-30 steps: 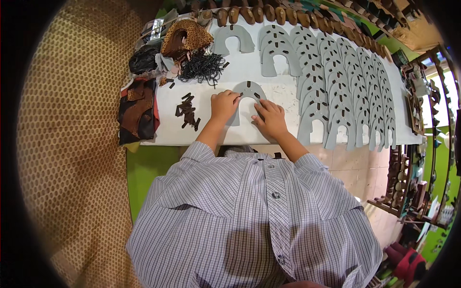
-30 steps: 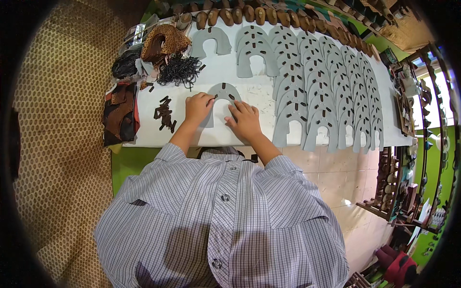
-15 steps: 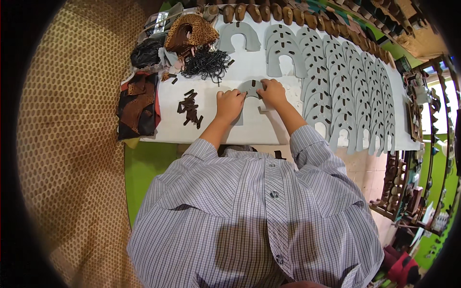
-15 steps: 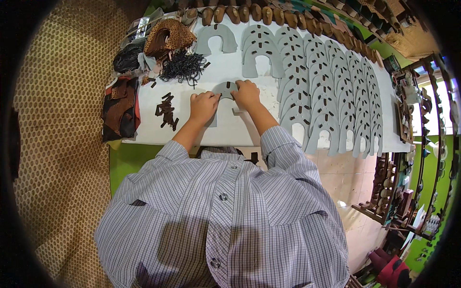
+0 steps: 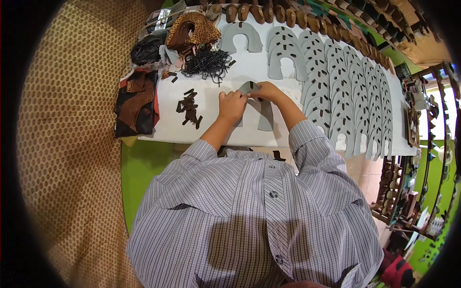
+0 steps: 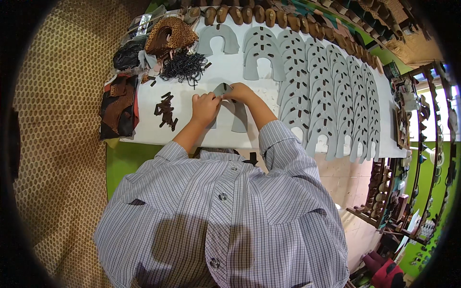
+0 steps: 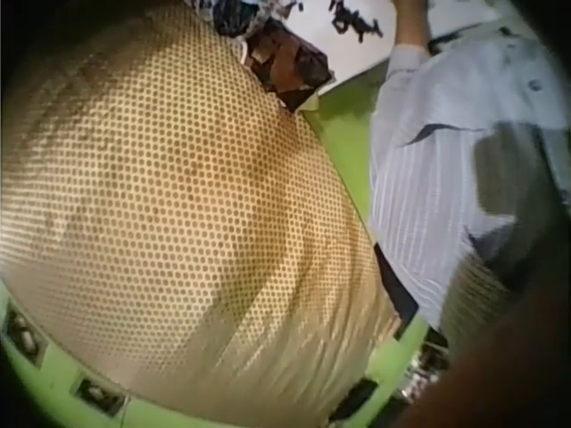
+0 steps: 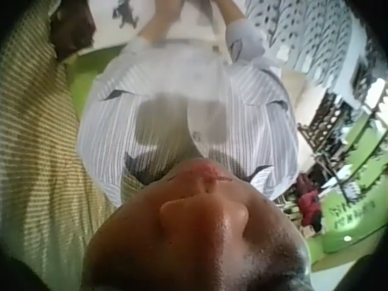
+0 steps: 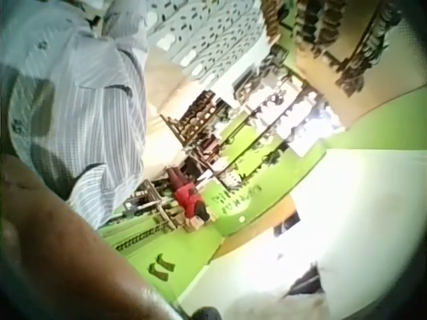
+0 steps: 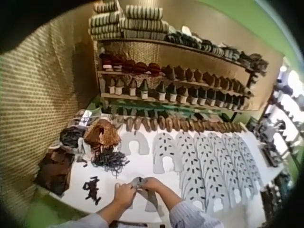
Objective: Manually attaching black strings to grey shoe upper components on a work table in a factory setting.
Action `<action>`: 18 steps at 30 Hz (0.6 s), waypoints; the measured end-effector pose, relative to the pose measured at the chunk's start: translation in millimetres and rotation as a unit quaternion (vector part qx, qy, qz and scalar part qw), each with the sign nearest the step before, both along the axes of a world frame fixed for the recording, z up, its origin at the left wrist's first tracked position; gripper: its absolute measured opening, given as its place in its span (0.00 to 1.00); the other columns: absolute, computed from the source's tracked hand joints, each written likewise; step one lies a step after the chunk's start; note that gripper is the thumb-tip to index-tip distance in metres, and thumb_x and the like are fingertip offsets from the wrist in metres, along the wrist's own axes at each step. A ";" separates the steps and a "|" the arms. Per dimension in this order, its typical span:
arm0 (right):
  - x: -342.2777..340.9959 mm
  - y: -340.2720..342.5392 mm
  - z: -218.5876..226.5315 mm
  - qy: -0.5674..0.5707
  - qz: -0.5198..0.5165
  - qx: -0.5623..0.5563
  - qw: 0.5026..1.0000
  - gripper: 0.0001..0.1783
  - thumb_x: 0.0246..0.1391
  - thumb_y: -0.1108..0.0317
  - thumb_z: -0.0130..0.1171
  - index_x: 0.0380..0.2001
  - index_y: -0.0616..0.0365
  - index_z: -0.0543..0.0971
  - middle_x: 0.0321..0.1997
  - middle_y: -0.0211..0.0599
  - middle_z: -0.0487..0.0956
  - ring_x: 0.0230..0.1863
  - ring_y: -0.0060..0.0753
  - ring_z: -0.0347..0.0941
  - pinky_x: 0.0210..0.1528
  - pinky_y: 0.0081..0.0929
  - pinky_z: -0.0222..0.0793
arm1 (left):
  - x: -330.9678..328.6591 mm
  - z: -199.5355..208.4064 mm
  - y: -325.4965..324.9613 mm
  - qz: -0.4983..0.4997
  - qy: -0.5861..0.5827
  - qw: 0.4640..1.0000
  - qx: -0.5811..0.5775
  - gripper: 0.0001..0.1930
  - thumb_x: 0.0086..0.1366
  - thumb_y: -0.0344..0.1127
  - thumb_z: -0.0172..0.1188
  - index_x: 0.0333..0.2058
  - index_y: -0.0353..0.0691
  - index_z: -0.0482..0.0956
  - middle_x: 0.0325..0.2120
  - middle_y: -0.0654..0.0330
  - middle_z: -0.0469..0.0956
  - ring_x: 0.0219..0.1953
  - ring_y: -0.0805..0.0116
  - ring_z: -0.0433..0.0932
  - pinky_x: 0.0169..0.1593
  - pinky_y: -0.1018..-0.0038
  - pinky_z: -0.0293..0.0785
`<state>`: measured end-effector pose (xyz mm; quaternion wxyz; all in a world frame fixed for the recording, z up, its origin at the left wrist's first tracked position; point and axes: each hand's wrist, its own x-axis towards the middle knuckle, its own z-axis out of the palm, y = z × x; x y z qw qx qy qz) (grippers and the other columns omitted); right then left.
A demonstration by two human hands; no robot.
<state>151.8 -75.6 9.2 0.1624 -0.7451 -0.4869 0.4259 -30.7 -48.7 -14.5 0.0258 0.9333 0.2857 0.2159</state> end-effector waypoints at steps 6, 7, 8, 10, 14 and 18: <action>3.9 8.2 -24.7 -0.097 0.028 -0.002 0.995 0.29 0.38 0.42 0.62 0.34 0.59 0.80 0.36 0.49 0.79 0.39 0.48 0.76 0.41 0.34 0.70 | 2.5 -3.5 -8.3 0.029 -0.004 0.999 0.030 0.08 0.57 0.37 0.56 0.35 0.51 0.81 0.25 0.67 0.70 0.28 0.67 0.70 0.34 0.65 0.56; 6.5 8.6 -28.6 -0.067 0.023 0.002 0.998 0.29 0.39 0.42 0.62 0.33 0.59 0.81 0.37 0.50 0.79 0.40 0.50 0.75 0.42 0.35 0.70 | 3.3 -4.1 -8.2 0.028 -0.004 0.999 0.030 0.08 0.57 0.37 0.56 0.35 0.51 0.81 0.25 0.67 0.70 0.28 0.67 0.70 0.34 0.65 0.56; 5.0 9.6 -27.9 -0.066 0.025 0.002 0.997 0.29 0.39 0.42 0.62 0.33 0.59 0.81 0.37 0.50 0.79 0.40 0.50 0.75 0.42 0.35 0.70 | 2.9 -4.8 -9.0 0.039 -0.002 0.999 0.025 0.08 0.57 0.37 0.55 0.35 0.51 0.81 0.25 0.67 0.70 0.29 0.67 0.70 0.34 0.65 0.56; 2.5 11.7 -25.8 -0.080 0.030 -0.020 0.996 0.30 0.39 0.42 0.61 0.33 0.59 0.81 0.37 0.50 0.79 0.39 0.50 0.75 0.41 0.36 0.70 | 2.2 -5.6 -11.4 0.051 0.001 0.998 0.020 0.09 0.58 0.37 0.55 0.36 0.51 0.81 0.26 0.67 0.70 0.29 0.67 0.70 0.34 0.66 0.56; 3.5 11.6 -21.6 -0.075 0.039 -0.030 0.996 0.30 0.39 0.42 0.61 0.33 0.60 0.81 0.36 0.50 0.79 0.38 0.49 0.76 0.41 0.35 0.70 | 3.5 -2.4 -13.7 0.080 -0.005 0.995 -0.053 0.10 0.58 0.37 0.55 0.38 0.53 0.81 0.28 0.68 0.72 0.32 0.66 0.71 0.35 0.65 0.58; -0.5 8.5 -9.5 -0.019 0.008 -0.036 0.999 0.31 0.42 0.41 0.59 0.33 0.64 0.80 0.34 0.50 0.79 0.36 0.44 0.76 0.39 0.33 0.69 | -0.2 -2.5 -8.0 0.099 -0.017 0.979 -0.178 0.10 0.57 0.37 0.56 0.37 0.54 0.82 0.31 0.69 0.73 0.36 0.66 0.72 0.36 0.64 0.61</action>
